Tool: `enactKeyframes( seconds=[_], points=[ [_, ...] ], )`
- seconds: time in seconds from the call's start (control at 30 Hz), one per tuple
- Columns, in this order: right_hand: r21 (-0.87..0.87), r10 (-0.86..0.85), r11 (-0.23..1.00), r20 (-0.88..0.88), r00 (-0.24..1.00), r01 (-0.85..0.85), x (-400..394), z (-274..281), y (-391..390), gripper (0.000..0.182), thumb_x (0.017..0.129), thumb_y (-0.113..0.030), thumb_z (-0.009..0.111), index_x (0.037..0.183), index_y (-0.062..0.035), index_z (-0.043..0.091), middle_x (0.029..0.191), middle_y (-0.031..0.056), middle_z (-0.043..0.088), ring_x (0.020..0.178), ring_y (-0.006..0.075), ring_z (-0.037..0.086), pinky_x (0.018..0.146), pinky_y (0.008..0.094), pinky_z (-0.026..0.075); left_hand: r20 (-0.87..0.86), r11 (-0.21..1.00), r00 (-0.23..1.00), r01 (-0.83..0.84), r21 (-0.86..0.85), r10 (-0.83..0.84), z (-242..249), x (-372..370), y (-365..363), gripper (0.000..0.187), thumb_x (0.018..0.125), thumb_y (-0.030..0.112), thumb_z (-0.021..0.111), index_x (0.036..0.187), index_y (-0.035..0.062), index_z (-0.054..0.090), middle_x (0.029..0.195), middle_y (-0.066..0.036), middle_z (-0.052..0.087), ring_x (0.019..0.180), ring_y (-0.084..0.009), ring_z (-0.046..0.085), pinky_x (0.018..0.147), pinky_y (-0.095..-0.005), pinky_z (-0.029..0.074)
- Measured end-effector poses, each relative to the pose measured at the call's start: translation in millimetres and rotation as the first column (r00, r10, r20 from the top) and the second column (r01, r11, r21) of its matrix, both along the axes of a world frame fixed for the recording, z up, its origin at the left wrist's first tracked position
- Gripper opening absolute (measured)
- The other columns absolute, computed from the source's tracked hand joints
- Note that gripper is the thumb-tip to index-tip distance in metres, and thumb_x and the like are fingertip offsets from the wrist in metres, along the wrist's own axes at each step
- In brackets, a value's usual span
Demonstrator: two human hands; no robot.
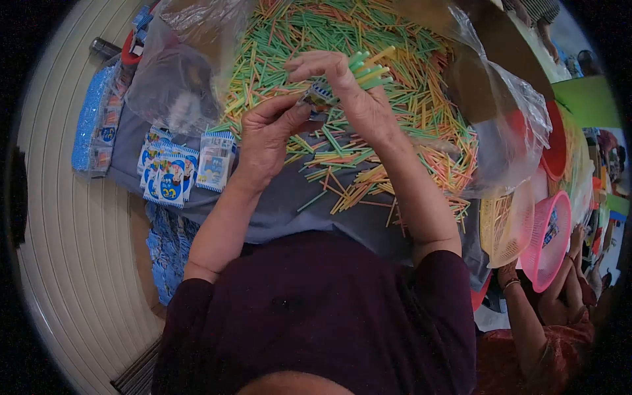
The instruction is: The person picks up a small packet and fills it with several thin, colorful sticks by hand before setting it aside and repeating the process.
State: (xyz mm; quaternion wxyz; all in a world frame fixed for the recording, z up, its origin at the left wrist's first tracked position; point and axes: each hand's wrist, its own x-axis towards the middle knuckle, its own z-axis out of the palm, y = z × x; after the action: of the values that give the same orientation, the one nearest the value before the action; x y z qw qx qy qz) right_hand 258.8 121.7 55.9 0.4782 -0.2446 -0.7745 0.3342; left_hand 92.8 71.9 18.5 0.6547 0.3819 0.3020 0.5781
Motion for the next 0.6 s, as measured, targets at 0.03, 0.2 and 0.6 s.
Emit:
enactKeyframes(
  seconds=[0.03, 0.2, 0.6],
  points=[
    [-0.158, -0.009, 0.987, -0.062, 0.998, -0.001, 2, 0, -1, 0.069, 0.101, -0.059, 0.022, 0.105, -0.0046, 0.064, 0.114, 0.0145, 0.066, 0.119, 0.0295, 0.055, 0.104, 0.0443, 0.040, 0.001, 1.000, 1.000, 0.007, 0.006, -0.007, -1, 3, 1, 0.019, 0.090, 0.002, 0.066, 0.108, -0.0011, 0.068, 0.103, -0.010, 0.070, 0.093, -0.0194, 0.069, 0.083, -0.0344, 0.060],
    [-0.456, -0.084, 0.890, -0.147, 0.986, 0.008, 14, 6, 2, 0.073, 0.102, -0.058, 0.019, 0.099, -0.0008, 0.063, 0.114, 0.0204, 0.065, 0.113, 0.0305, 0.059, 0.100, 0.0433, 0.044, 0.064, 1.000, 0.998, 0.010, -0.026, -0.008, -4, 14, 8, 0.019, 0.087, 0.000, 0.070, 0.106, -0.0008, 0.070, 0.098, -0.007, 0.071, 0.088, -0.0143, 0.068, 0.079, -0.0274, 0.059],
    [-0.497, 0.076, 0.857, -0.141, 0.987, -0.137, 17, 8, 8, 0.070, 0.102, -0.057, 0.024, 0.099, 0.0008, 0.063, 0.105, 0.0183, 0.068, 0.100, 0.0258, 0.064, 0.091, 0.0382, 0.050, 0.131, 0.992, 0.986, 0.094, 0.084, -0.105, -24, 12, 18, 0.022, 0.090, 0.002, 0.065, 0.112, 0.0015, 0.068, 0.113, -0.009, 0.067, 0.101, -0.0204, 0.066, 0.088, -0.0392, 0.059]
  ],
)
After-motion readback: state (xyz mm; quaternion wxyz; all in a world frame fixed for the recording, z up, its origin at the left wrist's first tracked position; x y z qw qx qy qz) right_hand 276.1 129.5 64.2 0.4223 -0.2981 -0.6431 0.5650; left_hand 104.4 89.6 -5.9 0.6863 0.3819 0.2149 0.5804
